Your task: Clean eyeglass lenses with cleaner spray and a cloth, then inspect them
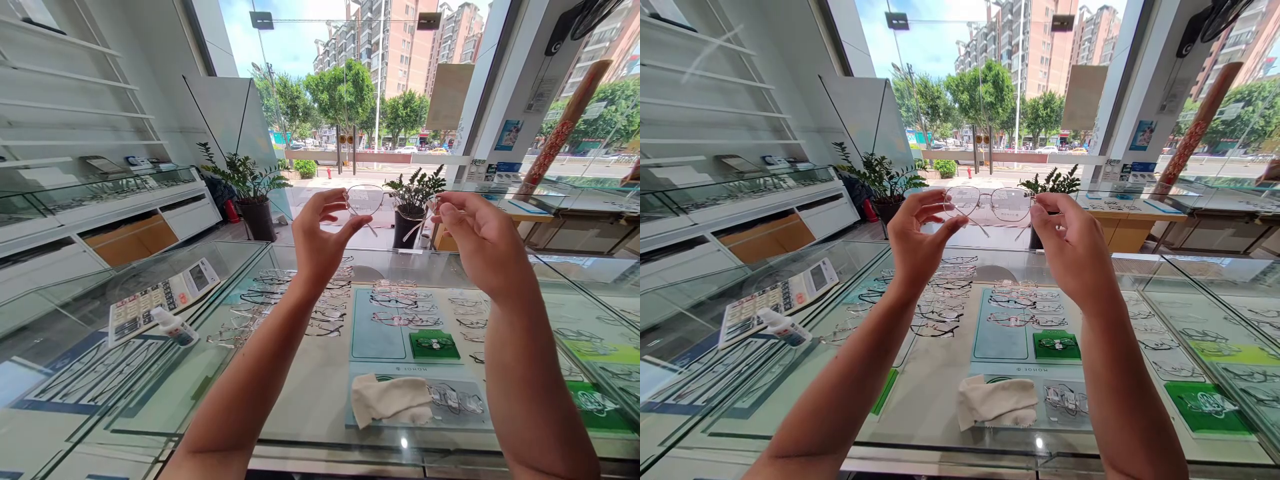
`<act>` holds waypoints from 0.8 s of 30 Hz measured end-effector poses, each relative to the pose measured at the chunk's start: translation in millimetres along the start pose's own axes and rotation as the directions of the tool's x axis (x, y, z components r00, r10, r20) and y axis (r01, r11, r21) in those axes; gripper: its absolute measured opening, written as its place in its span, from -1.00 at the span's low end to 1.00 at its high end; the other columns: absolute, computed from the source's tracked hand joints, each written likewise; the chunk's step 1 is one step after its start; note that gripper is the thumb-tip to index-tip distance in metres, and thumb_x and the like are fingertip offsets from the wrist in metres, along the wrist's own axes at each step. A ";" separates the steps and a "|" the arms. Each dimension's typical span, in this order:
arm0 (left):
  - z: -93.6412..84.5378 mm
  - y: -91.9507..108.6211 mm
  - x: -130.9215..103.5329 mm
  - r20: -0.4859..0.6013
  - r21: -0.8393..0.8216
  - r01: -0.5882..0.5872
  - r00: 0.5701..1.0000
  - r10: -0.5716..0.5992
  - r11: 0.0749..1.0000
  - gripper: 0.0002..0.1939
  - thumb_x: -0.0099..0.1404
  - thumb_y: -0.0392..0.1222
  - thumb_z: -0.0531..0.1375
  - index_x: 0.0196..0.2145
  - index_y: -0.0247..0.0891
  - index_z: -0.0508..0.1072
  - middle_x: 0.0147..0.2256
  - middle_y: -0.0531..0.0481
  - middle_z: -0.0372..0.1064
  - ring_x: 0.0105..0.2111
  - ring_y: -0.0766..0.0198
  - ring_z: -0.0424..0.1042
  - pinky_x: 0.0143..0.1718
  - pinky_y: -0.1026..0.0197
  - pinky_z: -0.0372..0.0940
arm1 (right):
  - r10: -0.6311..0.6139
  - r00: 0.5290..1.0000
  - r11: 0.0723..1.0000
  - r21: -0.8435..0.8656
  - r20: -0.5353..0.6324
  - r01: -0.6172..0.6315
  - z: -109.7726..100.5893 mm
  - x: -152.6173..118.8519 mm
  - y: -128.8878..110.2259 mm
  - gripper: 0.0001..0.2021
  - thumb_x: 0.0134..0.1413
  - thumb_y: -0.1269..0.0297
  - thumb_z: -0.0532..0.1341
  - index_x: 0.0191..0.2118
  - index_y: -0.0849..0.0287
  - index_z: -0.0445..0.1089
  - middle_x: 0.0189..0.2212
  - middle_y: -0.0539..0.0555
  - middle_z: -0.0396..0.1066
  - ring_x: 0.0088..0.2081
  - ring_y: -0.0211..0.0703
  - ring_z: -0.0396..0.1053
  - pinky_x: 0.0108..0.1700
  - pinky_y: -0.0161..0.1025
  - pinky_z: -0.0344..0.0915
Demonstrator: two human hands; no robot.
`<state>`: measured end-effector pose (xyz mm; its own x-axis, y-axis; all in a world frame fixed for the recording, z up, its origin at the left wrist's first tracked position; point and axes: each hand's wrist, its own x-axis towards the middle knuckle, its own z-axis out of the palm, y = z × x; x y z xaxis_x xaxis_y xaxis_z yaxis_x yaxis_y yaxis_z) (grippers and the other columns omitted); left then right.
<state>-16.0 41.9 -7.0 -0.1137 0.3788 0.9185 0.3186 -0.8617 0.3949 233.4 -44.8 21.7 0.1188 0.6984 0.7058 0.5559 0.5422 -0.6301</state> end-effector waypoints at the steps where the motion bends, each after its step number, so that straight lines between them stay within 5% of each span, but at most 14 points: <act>1: 0.2 1.4 -0.5 -0.012 0.016 -0.031 0.999 0.031 0.999 -0.48 0.22 0.06 0.54 0.05 -0.13 0.55 -0.07 -0.07 0.65 -0.09 0.13 0.68 -0.20 0.13 0.54 | 0.006 1.000 1.000 0.010 -0.009 -0.006 0.3 2.2 3.5 -0.58 0.41 -0.17 0.23 0.13 -0.01 0.56 -0.01 0.16 0.64 0.01 0.10 0.63 -0.02 0.04 0.57; 7: 0.8 8.6 -2.5 -0.069 0.156 -0.250 0.962 0.263 0.956 -0.45 0.23 0.06 0.54 0.08 -0.12 0.53 -0.05 -0.08 0.64 -0.09 0.12 0.65 -0.22 0.11 0.50 | 0.022 1.000 0.999 0.032 -0.012 -0.022 1.3 8.9 12.8 -0.53 0.39 -0.25 0.22 0.03 0.02 0.60 -0.09 0.14 0.67 -0.03 0.09 0.64 -0.01 0.06 0.56; 15: -0.2 13.8 -2.8 -0.093 0.196 -0.344 0.926 0.366 0.918 -0.42 0.24 0.12 0.52 0.10 -0.15 0.53 -0.03 -0.10 0.63 -0.07 0.12 0.64 -0.22 0.13 0.50 | 0.045 0.998 0.997 0.063 -0.035 -0.043 2.9 8.7 11.6 -0.58 0.40 -0.19 0.23 0.01 0.01 0.62 -0.06 0.14 0.68 -0.03 0.08 0.64 0.07 0.10 0.54; 24: 2.5 -11.8 -0.9 -0.060 0.060 -0.248 0.966 0.252 0.967 -0.37 0.27 0.20 0.48 0.16 -0.07 0.46 0.06 -0.12 0.59 0.05 0.06 0.62 -0.10 0.05 0.55 | 0.009 0.999 0.999 0.043 -0.042 -0.007 2.1 5.2 2.6 -0.64 0.39 -0.13 0.27 -0.01 0.00 0.63 -0.07 0.11 0.68 -0.06 0.05 0.62 0.01 0.06 0.54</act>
<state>-17.3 52.6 -12.6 -0.0861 0.1286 0.9880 0.3928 -0.9069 0.1523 233.8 -38.7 23.1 0.1586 0.6828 0.7132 0.5192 0.5567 -0.6485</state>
